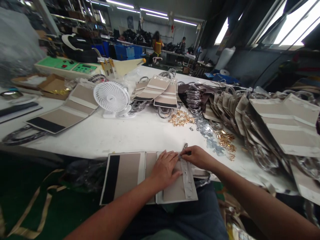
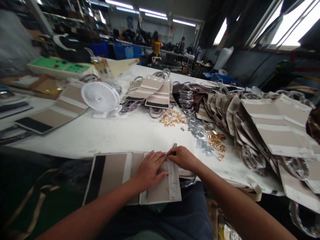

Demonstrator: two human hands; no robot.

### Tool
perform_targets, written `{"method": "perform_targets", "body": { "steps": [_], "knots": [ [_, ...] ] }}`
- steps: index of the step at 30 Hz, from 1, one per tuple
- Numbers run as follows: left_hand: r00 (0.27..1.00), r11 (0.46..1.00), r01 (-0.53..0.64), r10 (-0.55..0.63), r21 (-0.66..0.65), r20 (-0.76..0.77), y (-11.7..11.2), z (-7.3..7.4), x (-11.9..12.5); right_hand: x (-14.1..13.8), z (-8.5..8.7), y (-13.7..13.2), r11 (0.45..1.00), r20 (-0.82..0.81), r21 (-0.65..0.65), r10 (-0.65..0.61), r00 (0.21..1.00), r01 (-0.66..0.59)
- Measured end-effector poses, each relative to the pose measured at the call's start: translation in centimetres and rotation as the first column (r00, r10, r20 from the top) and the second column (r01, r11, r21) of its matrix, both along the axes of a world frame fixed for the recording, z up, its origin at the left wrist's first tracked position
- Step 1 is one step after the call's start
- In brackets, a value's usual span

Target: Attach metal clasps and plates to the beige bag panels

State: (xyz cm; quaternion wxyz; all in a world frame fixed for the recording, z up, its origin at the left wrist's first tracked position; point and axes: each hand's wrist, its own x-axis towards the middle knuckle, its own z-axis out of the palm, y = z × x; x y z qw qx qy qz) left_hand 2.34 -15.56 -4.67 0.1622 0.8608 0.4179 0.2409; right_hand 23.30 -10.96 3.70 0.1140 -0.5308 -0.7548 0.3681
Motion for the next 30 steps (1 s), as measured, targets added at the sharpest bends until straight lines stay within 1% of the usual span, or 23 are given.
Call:
{"method": "perform_targets", "body": {
  "steps": [2, 4, 7, 10, 14, 17, 19, 22, 24, 27, 30],
  "knots": [
    [1.0, 1.0, -0.004, 0.005, -0.006, 0.017, 0.0, -0.1, 0.0, -0.1, -0.6, 0.4, 1.0, 0.055, 0.022, 0.01, 0.998, -0.011],
    [1.0, 1.0, -0.007, 0.007, -0.011, 0.03, -0.1, -0.2, 0.1, 0.4, -1.0, 0.6, 0.999, 0.094, 0.036, 0.009, 0.996, -0.012],
    [0.999, 1.0, -0.006, 0.007, -0.011, 0.048, 0.0, -0.3, 0.1, 1.1, -1.3, 0.6, 1.0, 0.096, 0.022, -0.001, 0.995, -0.001],
    [0.998, 1.0, -0.004, 0.003, 0.005, 0.064, 0.0, -0.4, 0.0, 1.1, -1.5, 0.5, 1.0, 0.112, 0.016, -0.027, 0.993, 0.025],
    [0.998, 1.0, 0.005, -0.007, 0.028, 0.055, -0.1, -0.3, 0.0, 0.7, -1.9, 0.4, 0.993, 0.176, 0.093, -0.088, 0.98, 0.072],
    [0.998, 1.0, -0.004, 0.002, 0.031, 0.062, 0.1, 0.2, 0.2, 0.7, -2.0, 0.2, 0.99, 0.211, 0.123, -0.096, 0.973, 0.071],
    [0.996, 1.0, -0.024, 0.022, 0.02, 0.088, 0.5, 0.7, 0.5, 0.8, -1.9, 0.3, 0.994, 0.195, 0.093, -0.083, 0.977, 0.065],
    [0.99, 0.997, -0.077, 0.077, -0.011, 0.117, 1.4, 1.5, 1.2, 0.9, -1.6, 0.7, 0.997, 0.124, 0.031, -0.08, 0.989, 0.077],
    [0.986, 0.992, -0.123, 0.125, -0.022, 0.113, 1.9, 1.8, 1.7, 0.9, -1.5, 1.0, 0.996, 0.113, 0.026, -0.09, 0.99, 0.087],
    [0.98, 0.985, -0.168, 0.17, -0.022, 0.104, 2.3, 1.9, 2.2, 0.9, -1.5, 1.0, 0.994, 0.128, 0.055, -0.097, 0.987, 0.091],
    [0.977, 0.983, -0.178, 0.181, -0.031, 0.115, 2.4, 1.7, 2.3, 1.1, -1.5, 0.8, 0.994, 0.102, 0.056, -0.101, 0.99, 0.095]
  ]
}}
